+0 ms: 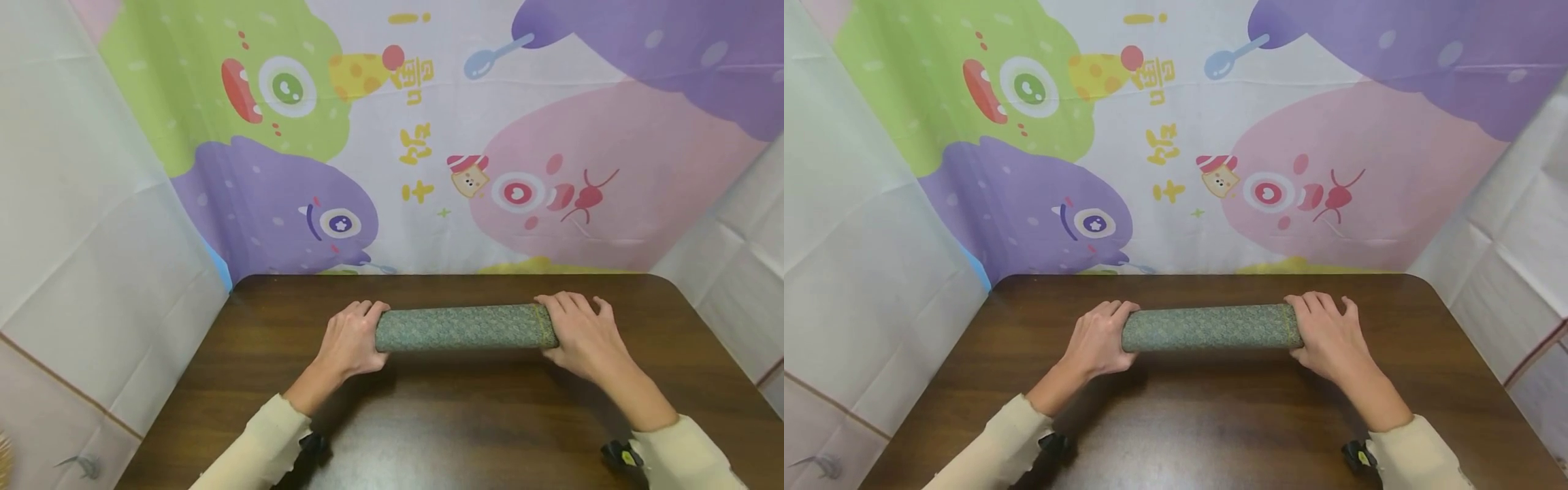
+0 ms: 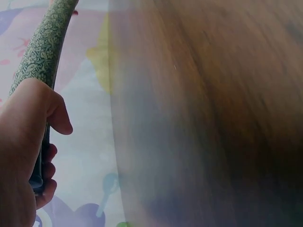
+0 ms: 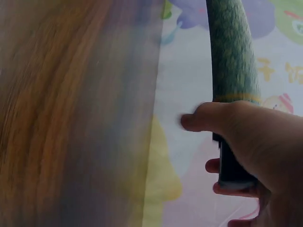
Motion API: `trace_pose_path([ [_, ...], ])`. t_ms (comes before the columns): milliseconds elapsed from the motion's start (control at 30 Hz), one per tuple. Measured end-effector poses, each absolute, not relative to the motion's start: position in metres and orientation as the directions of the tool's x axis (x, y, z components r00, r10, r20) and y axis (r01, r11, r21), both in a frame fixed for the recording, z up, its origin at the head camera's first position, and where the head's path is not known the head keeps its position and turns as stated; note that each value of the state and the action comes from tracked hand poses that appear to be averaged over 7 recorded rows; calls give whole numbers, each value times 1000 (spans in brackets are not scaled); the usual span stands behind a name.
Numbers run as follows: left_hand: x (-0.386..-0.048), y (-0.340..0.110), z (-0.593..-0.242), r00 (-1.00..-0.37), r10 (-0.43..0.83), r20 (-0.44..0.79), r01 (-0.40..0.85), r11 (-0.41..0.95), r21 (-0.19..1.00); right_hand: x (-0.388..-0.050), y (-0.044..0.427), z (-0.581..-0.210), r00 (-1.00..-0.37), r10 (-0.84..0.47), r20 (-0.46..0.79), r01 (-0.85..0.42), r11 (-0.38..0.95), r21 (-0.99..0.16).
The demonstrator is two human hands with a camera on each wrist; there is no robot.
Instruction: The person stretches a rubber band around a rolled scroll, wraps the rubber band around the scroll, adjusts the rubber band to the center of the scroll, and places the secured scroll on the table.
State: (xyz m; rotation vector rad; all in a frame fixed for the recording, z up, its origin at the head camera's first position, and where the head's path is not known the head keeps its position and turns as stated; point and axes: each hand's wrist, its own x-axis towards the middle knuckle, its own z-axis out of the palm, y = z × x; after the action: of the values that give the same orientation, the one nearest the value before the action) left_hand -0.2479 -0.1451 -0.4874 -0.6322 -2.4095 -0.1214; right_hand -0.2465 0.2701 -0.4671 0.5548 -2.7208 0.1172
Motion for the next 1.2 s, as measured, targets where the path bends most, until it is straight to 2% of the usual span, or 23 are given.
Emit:
trace_pose_path([
  [167, -251, -146, -489, -676, 418, 606, 477, 876, -71, -249, 273, -471, -835, -366, 411, -409, 912, -18],
  [400, -251, -141, -491, -670, 436, 601, 492, 867, -81, -247, 265, -479, -797, -407, 447, -426, 902, 63],
  [633, -251, -141, -489, -676, 419, 607, 477, 876, -73, -247, 261, -477, -745, -416, 522, -436, 895, 91],
  [833, -248, -141, -486, -693, 414, 590, 475, 878, -58, -246, 253, -473, -763, -442, 472, -443, 889, 115],
  [1000, -246, -136, -487, -679, 436, 591, 495, 866, -71, -242, 243, -479, -762, -472, 443, -459, 876, 146],
  [1200, -247, -136, -489, -670, 440, 598, 486, 869, -94, -241, 246, -480, -770, -466, 436, -470, 876, 109],
])
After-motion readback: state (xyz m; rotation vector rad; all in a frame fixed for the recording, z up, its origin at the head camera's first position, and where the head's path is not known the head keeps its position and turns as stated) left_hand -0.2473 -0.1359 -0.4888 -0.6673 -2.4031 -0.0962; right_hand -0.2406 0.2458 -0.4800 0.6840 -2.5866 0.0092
